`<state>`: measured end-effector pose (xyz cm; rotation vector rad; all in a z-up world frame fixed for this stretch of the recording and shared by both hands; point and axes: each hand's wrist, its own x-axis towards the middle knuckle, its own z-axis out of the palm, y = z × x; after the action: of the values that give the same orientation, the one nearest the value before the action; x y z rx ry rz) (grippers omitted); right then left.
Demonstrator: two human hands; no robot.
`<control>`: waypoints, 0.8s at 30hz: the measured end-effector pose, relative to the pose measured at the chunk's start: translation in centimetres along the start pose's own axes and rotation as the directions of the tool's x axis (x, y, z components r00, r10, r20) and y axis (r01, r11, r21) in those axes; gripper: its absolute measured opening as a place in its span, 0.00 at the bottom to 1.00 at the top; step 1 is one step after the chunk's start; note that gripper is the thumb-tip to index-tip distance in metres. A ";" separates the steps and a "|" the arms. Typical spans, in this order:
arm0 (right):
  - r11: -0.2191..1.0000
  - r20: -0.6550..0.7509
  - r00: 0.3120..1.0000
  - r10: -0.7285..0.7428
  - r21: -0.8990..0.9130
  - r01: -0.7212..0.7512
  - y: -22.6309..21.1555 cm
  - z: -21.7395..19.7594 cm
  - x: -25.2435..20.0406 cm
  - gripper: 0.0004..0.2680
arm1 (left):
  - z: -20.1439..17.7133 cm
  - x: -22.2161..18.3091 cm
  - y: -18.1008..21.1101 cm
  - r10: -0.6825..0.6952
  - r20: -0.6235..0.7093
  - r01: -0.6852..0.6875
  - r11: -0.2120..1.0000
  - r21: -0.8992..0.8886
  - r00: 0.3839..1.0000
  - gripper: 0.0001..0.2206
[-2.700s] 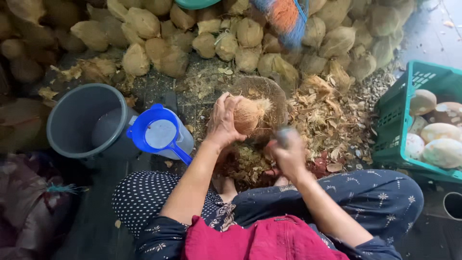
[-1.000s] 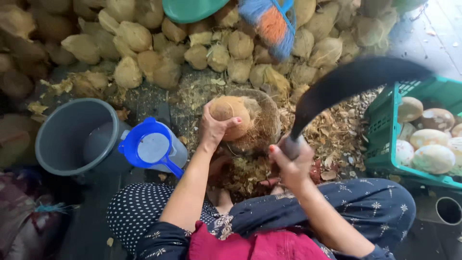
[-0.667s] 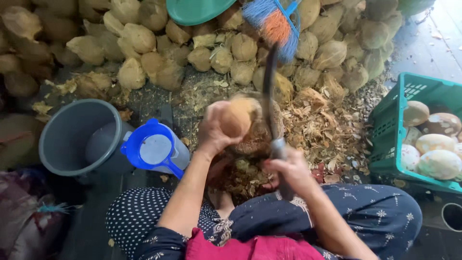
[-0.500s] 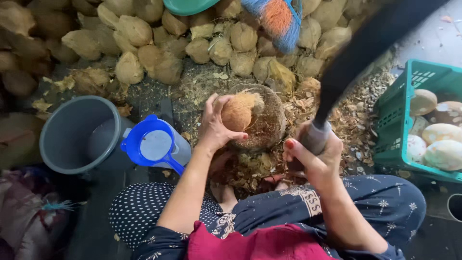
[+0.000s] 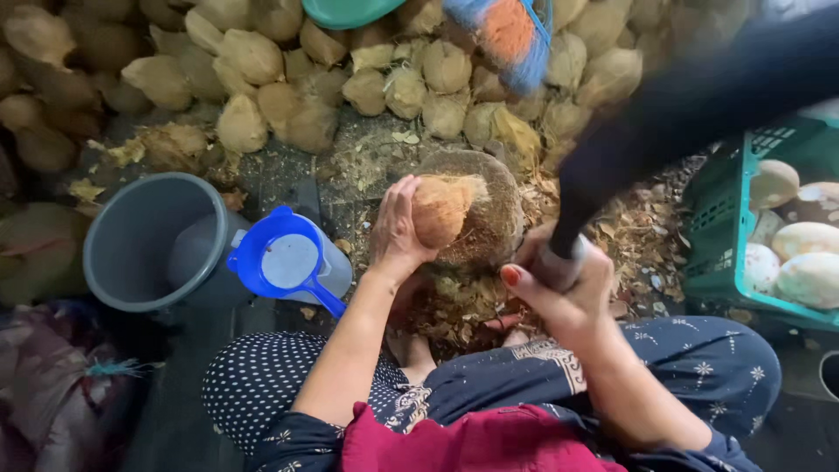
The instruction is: The person sits on the floor and uses a large knife to peel the husk off a coconut, rotating it to remove the outer layer. After finishing one coconut, they place it in a green crate and pick up another coconut from a pile to continue the peeling process.
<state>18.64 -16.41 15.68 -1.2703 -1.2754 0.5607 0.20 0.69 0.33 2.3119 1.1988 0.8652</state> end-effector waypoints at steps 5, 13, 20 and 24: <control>0.870 0.142 0.904 0.404 -0.364 -0.332 10.6 3.7 -2.3 0.09 | 1.1 -0.6 -0.7 0.072 -0.017 -0.071 0.996 0.058 0.997 0.57; 0.700 0.158 0.695 0.702 -0.336 -0.630 14.7 3.4 -3.4 0.12 | -0.7 -0.3 2.0 -0.371 0.128 0.389 0.904 -0.177 0.920 0.55; 0.995 0.013 0.997 0.070 -0.072 -0.069 3.4 1.1 -1.0 0.10 | -1.3 1.6 4.8 -0.352 0.009 0.352 0.934 -0.066 0.936 0.53; 0.844 0.133 0.864 0.485 -0.330 -0.423 8.7 3.7 -1.1 0.07 | 0.7 2.3 3.8 -0.385 -0.007 0.384 0.922 -0.046 0.923 0.53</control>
<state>17.73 -13.45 6.65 -1.8279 -1.2606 0.8931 3.98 0.43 2.86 1.9385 1.5555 0.7554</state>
